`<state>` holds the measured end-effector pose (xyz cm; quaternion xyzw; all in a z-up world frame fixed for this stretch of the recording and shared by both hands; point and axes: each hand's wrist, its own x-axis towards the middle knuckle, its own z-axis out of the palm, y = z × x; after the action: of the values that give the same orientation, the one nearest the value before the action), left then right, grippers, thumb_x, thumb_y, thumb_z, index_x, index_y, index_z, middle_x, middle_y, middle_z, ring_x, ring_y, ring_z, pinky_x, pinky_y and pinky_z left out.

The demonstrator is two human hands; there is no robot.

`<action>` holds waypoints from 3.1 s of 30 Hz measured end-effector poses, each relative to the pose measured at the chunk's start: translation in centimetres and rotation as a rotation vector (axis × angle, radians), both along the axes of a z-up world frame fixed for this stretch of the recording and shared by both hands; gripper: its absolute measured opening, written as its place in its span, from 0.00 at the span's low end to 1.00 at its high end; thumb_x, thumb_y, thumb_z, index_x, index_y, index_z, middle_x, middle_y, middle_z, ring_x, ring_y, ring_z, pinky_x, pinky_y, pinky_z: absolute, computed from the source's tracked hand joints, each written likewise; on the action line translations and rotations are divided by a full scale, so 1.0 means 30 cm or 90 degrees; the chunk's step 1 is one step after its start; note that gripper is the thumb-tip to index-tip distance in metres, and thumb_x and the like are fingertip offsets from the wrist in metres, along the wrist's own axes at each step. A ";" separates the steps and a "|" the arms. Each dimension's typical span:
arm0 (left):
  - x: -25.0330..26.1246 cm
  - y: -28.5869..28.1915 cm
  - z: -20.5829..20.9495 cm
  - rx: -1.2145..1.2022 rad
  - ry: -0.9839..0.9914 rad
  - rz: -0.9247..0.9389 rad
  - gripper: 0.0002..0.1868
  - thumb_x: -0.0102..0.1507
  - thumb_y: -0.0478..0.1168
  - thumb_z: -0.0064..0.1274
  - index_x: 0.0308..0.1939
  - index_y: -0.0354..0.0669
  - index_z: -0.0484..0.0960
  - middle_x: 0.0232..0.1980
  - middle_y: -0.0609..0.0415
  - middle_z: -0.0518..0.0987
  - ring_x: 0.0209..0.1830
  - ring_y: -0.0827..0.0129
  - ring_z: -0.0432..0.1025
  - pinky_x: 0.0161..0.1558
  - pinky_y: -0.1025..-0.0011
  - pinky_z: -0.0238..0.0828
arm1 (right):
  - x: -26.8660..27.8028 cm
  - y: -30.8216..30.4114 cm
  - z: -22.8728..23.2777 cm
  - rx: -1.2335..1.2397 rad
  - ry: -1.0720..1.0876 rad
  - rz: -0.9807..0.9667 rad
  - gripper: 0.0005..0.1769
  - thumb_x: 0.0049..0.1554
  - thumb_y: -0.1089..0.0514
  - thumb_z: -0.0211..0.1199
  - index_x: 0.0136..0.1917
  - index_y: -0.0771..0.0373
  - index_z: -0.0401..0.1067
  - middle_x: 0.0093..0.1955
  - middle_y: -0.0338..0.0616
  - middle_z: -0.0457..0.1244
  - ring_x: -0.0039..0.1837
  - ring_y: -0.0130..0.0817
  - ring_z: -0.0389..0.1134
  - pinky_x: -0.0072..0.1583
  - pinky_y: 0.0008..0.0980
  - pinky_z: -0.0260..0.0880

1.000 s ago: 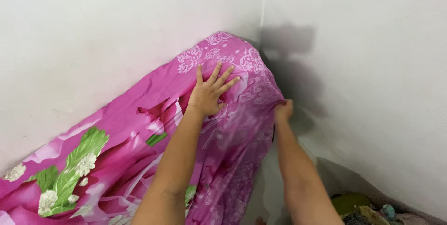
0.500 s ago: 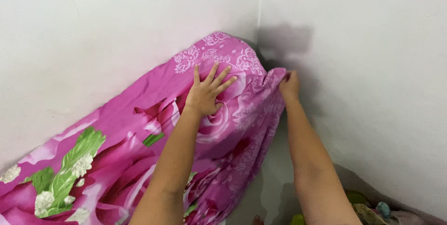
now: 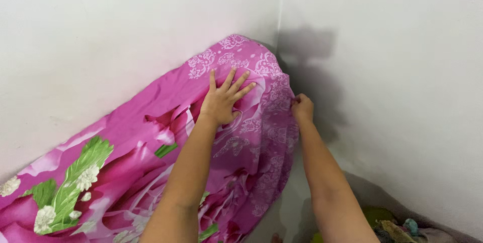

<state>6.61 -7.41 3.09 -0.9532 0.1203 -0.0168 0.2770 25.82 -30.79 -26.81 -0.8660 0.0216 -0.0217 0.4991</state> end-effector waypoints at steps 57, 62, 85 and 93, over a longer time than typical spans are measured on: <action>0.276 -0.217 -0.222 0.035 -0.099 0.035 0.67 0.48 0.76 0.59 0.83 0.70 0.39 0.84 0.42 0.38 0.79 0.26 0.37 0.62 0.17 0.43 | -0.124 0.104 0.390 0.175 -0.364 0.106 0.22 0.52 0.72 0.61 0.61 0.67 0.73 0.66 0.55 0.64 0.63 0.48 0.70 0.62 0.36 0.71; 0.342 -0.225 -0.249 0.056 -0.139 0.009 0.62 0.48 0.73 0.63 0.82 0.73 0.49 0.82 0.43 0.47 0.75 0.20 0.43 0.60 0.18 0.49 | -0.125 0.081 0.271 0.339 -0.359 0.234 0.33 0.51 0.79 0.56 0.70 0.66 0.69 0.75 0.55 0.58 0.75 0.51 0.60 0.72 0.37 0.61; 0.419 -0.333 -0.194 0.046 -0.182 0.104 0.58 0.40 0.76 0.66 0.68 0.58 0.68 0.75 0.37 0.57 0.67 0.24 0.55 0.58 0.26 0.55 | -0.081 0.035 -0.508 0.232 -0.031 0.041 0.57 0.38 0.67 0.77 0.76 0.62 0.52 0.68 0.56 0.62 0.68 0.46 0.65 0.67 0.38 0.66; 0.429 -0.314 -0.217 0.049 -0.192 0.092 0.58 0.39 0.74 0.67 0.69 0.58 0.68 0.74 0.37 0.58 0.68 0.26 0.54 0.58 0.25 0.53 | -0.074 0.050 -0.628 0.136 0.184 -0.078 0.23 0.52 0.62 0.64 0.62 0.61 0.70 0.52 0.53 0.70 0.54 0.45 0.72 0.57 0.43 0.71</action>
<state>19.49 -16.81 -3.41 -0.9347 0.0087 -0.1353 0.3286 23.59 -29.28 -45.65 -0.7993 0.1482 0.0750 0.5775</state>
